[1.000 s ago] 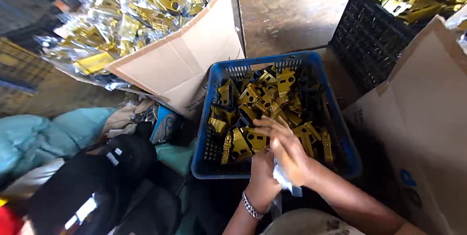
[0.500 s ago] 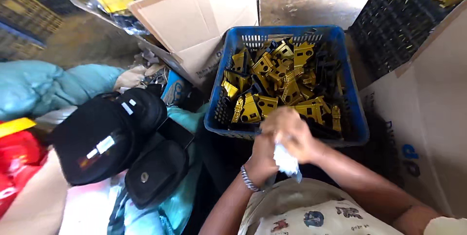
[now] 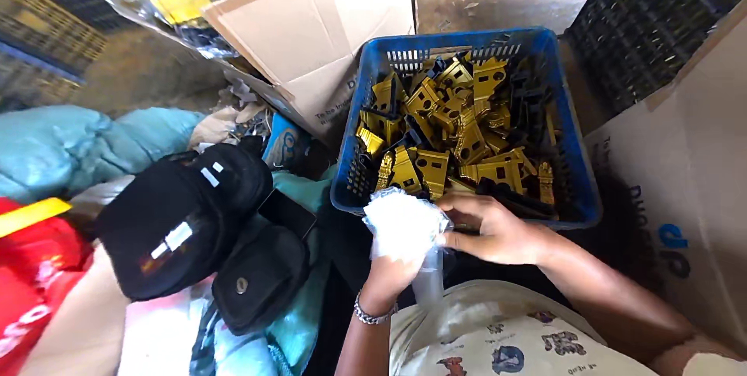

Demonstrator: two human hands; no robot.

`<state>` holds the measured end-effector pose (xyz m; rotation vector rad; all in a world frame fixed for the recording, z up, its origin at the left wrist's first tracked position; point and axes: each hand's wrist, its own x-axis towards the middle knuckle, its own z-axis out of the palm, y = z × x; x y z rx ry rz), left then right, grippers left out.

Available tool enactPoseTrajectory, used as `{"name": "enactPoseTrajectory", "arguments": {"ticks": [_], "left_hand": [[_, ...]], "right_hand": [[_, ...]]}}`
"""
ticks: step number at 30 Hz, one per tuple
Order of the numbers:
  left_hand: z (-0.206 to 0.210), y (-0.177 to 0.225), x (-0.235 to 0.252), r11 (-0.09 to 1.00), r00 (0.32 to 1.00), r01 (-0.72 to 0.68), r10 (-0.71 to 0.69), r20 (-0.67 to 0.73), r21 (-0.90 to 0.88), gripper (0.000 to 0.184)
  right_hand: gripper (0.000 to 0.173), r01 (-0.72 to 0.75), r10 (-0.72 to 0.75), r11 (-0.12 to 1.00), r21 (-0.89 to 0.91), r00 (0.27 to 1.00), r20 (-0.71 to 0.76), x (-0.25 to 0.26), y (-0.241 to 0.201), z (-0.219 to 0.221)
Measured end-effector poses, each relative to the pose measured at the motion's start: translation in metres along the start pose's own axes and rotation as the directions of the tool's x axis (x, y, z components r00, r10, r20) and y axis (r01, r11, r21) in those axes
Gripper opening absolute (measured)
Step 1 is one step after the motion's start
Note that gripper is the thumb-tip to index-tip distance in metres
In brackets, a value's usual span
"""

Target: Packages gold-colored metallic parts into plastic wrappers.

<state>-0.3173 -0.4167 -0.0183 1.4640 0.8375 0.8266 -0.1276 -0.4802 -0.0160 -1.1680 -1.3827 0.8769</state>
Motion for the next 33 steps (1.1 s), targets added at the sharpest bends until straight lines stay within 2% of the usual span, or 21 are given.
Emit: {"name": "enactPoseTrajectory", "arguments": {"ticks": [2, 4, 6, 7, 9, 11, 13, 16, 17, 19, 21, 23, 24, 25, 26, 27, 29, 30, 31, 32, 33], "left_hand": [[0.006, -0.003, 0.005, 0.991, 0.996, -0.065, 0.072, -0.056, 0.113, 0.044], [0.011, -0.009, 0.013, 0.960, 0.977, -0.198, 0.211, -0.044, 0.198, 0.047], [0.013, -0.015, 0.014, 0.940, 0.961, -0.275, 0.265, 0.076, 0.203, 0.054], [0.014, -0.016, 0.015, 0.945, 0.952, -0.289, 0.268, 0.147, 0.152, 0.059], [0.013, -0.015, 0.018, 0.963, 0.931, -0.269, 0.266, 0.249, -0.024, 0.073], [0.006, -0.013, 0.020, 0.972, 0.929, -0.212, 0.232, 0.290, -0.097, 0.081], [-0.001, -0.016, 0.018, 0.985, 0.925, -0.166, 0.170, 0.339, -0.042, 0.076], [-0.006, -0.022, 0.013, 0.992, 0.911, -0.107, 0.123, 0.395, -0.062, 0.063], [-0.007, -0.021, 0.012, 0.989, 0.921, -0.118, 0.142, 0.364, -0.085, 0.059], [-0.009, -0.020, 0.012, 0.985, 0.962, -0.158, 0.169, 0.214, -0.069, 0.052], [-0.014, -0.023, 0.012, 0.967, 0.975, -0.207, 0.217, -0.051, 0.146, 0.043], [-0.033, -0.027, 0.016, 0.897, 0.910, -0.129, 0.276, -0.310, 0.422, 0.046], [-0.046, -0.028, 0.018, 0.881, 0.864, -0.116, 0.317, -0.390, 0.458, 0.045], [-0.056, -0.025, 0.018, 0.897, 0.835, -0.154, 0.342, -0.431, 0.415, 0.039], [-0.060, -0.016, 0.015, 0.923, 0.850, -0.217, 0.339, -0.404, 0.319, 0.035], [-0.059, -0.004, 0.007, 0.948, 0.905, -0.256, 0.304, -0.296, 0.191, 0.043], [-0.043, 0.012, -0.010, 0.986, 0.986, -0.160, 0.162, 0.030, -0.042, 0.042], [-0.038, 0.013, -0.018, 0.993, 0.978, -0.081, 0.095, 0.183, -0.082, 0.032], [-0.041, 0.007, -0.025, 0.996, 0.966, -0.038, 0.059, 0.252, -0.086, 0.023], [-0.046, 0.000, -0.027, 0.995, 0.969, -0.100, 0.101, 0.227, -0.017, 0.020], [-0.052, -0.005, -0.028, 0.974, 0.974, -0.193, 0.175, 0.144, 0.122, 0.020]], "right_hand": [[0.014, -0.078, 0.089, 0.992, 0.097, 0.990, -0.107, 0.002, 0.000, -0.003], [0.024, -0.189, 0.202, 0.973, 0.130, 0.975, -0.090, 0.002, -0.005, -0.009], [0.031, -0.199, 0.200, 0.972, 0.129, 0.980, 0.006, -0.004, -0.001, -0.007], [0.022, -0.186, 0.188, 0.975, 0.125, 0.982, -0.003, -0.007, 0.003, -0.005], [0.010, -0.285, 0.289, 0.942, 0.175, 0.957, 0.000, -0.013, 0.005, -0.013], [0.012, -0.394, 0.385, 0.890, 0.231, 0.919, 0.082, -0.019, 0.002, -0.025], [0.015, -0.385, 0.352, 0.885, 0.263, 0.922, 0.163, -0.022, 0.001, -0.028], [0.007, -0.321, 0.297, 0.909, 0.265, 0.947, 0.126, -0.018, 0.002, -0.018], [0.005, -0.320, 0.303, 0.908, 0.272, 0.947, 0.104, -0.016, 0.003, -0.017], [0.018, -0.334, 0.324, 0.879, 0.341, 0.942, 0.088, -0.015, 0.006, -0.011], [0.026, -0.334, 0.312, 0.839, 0.429, 0.942, 0.123, -0.020, 0.007, -0.006], [0.029, -0.317, 0.314, 0.815, 0.486, 0.945, 0.089, -0.024, 0.005, -0.004], [0.030, -0.296, 0.336, 0.824, 0.483, 0.942, 0.003, -0.023, 0.004, -0.002], [0.033, -0.267, 0.345, 0.860, 0.434, 0.932, -0.110, -0.018, 0.004, 0.001], [0.036, -0.229, 0.304, 0.915, 0.333, 0.933, -0.194, -0.011, 0.005, 0.007], [0.038, -0.164, 0.206, 0.965, 0.205, 0.958, -0.202, -0.005, 0.006, 0.016], [0.035, 0.055, -0.055, 0.998, 0.031, 0.998, 0.019, 0.007, 0.001, 0.036], [0.031, 0.157, -0.154, 0.988, -0.002, 0.970, 0.187, 0.012, -0.005, 0.042], [0.035, 0.182, -0.172, 0.983, 0.003, 0.925, 0.340, 0.019, -0.010, 0.041], [0.035, 0.116, -0.104, 0.993, -0.001, 0.899, 0.426, 0.028, -0.013, 0.035], [0.035, 0.003, 0.001, 1.000, -0.008, 0.901, 0.435, 0.037, -0.013, 0.025]]}}
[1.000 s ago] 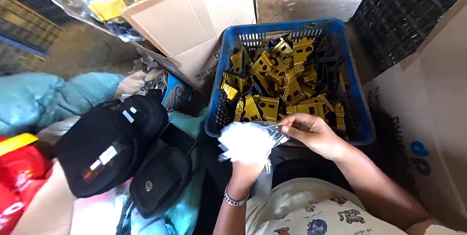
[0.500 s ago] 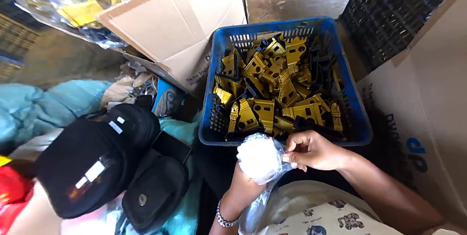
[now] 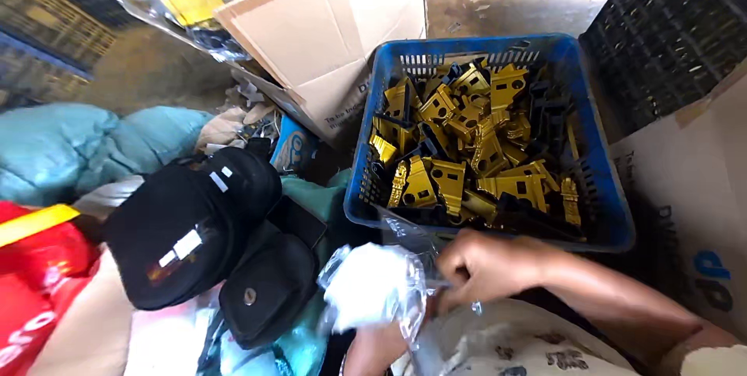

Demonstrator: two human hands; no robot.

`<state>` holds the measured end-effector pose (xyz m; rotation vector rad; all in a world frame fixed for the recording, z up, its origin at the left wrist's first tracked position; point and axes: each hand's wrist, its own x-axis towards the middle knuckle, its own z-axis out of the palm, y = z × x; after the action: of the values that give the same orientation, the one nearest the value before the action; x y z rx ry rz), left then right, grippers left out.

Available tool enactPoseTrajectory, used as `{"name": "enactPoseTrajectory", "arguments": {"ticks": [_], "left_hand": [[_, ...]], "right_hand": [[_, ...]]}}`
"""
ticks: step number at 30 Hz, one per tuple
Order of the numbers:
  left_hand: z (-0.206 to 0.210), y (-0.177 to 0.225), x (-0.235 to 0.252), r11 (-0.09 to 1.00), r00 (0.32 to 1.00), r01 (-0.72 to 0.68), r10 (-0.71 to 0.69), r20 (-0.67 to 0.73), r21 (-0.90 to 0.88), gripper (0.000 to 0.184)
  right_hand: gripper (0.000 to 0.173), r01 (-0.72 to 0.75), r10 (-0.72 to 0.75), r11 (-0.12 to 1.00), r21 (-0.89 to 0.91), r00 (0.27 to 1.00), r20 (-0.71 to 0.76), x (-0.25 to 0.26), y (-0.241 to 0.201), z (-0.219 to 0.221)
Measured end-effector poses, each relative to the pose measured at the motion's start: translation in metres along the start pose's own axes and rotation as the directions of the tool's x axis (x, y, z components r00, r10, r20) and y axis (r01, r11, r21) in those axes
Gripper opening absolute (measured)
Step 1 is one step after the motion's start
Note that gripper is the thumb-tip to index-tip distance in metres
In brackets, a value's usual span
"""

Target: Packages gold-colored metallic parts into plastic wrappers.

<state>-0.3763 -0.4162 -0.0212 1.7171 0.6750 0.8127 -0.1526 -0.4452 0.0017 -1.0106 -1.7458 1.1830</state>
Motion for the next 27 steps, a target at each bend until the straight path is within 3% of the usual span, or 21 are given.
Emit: {"name": "enactPoseTrajectory", "arguments": {"ticks": [2, 4, 5, 7, 9, 11, 13, 17, 20, 23, 25, 27], "left_hand": [[-0.009, -0.009, -0.006, 0.935, 0.982, -0.026, 0.089, -0.164, 0.354, 0.029], [-0.009, -0.015, -0.003, 0.844, 0.950, -0.001, 0.168, -0.263, 0.536, 0.039], [-0.010, -0.020, 0.002, 0.850, 0.927, 0.005, 0.193, -0.321, 0.527, 0.042], [-0.010, -0.031, 0.016, 0.949, 0.886, -0.024, 0.166, -0.433, 0.315, 0.044], [-0.006, -0.031, 0.034, 0.994, 0.868, -0.076, 0.104, -0.486, 0.077, 0.037], [-0.003, -0.028, 0.049, 0.994, 0.849, -0.104, 0.104, -0.518, 0.031, 0.033], [-0.003, -0.027, 0.058, 0.987, 0.832, -0.122, 0.161, -0.532, 0.108, 0.037], [0.001, -0.030, 0.065, 0.980, 0.854, -0.127, 0.187, -0.486, 0.155, 0.041], [0.005, -0.029, 0.065, 0.954, 0.850, -0.127, 0.247, -0.466, 0.273, 0.048], [0.008, -0.029, 0.066, 0.926, 0.818, -0.149, 0.313, -0.482, 0.348, 0.048], [0.012, -0.028, 0.072, 0.915, 0.822, -0.150, 0.326, -0.467, 0.374, 0.043], [0.021, -0.030, 0.079, 0.920, 0.834, -0.184, 0.332, -0.440, 0.346, 0.041]], "right_hand": [[0.027, -0.234, 0.239, 0.970, 0.065, 0.968, -0.075, 0.004, 0.006, -0.025], [0.021, -0.416, 0.404, 0.909, -0.042, 0.899, -0.168, 0.012, 0.017, -0.048], [0.025, -0.522, 0.484, 0.840, -0.148, 0.845, -0.228, 0.020, 0.024, -0.057], [0.040, -0.732, 0.659, 0.592, -0.336, 0.680, -0.321, 0.042, 0.044, -0.065], [0.053, -0.800, 0.754, 0.433, -0.416, 0.574, -0.319, 0.055, 0.070, -0.058], [0.056, -0.809, 0.745, 0.430, -0.401, 0.569, -0.348, 0.056, 0.086, -0.050], [0.054, -0.813, 0.724, 0.479, -0.332, 0.580, -0.374, 0.054, 0.089, -0.048], [0.050, -0.837, 0.745, 0.505, -0.211, 0.546, -0.383, 0.051, 0.085, -0.053], [0.033, -0.744, 0.651, 0.667, 0.043, 0.555, -0.518, 0.035, 0.088, -0.063], [0.017, -0.393, 0.615, 0.788, 0.474, 0.476, -0.628, -0.001, 0.066, -0.066], [0.035, -0.131, 0.516, 0.817, 0.561, 0.599, -0.612, -0.027, 0.036, -0.060], [0.047, 0.024, 0.346, 0.801, 0.598, 0.797, -0.495, -0.043, 0.008, -0.047]]}}
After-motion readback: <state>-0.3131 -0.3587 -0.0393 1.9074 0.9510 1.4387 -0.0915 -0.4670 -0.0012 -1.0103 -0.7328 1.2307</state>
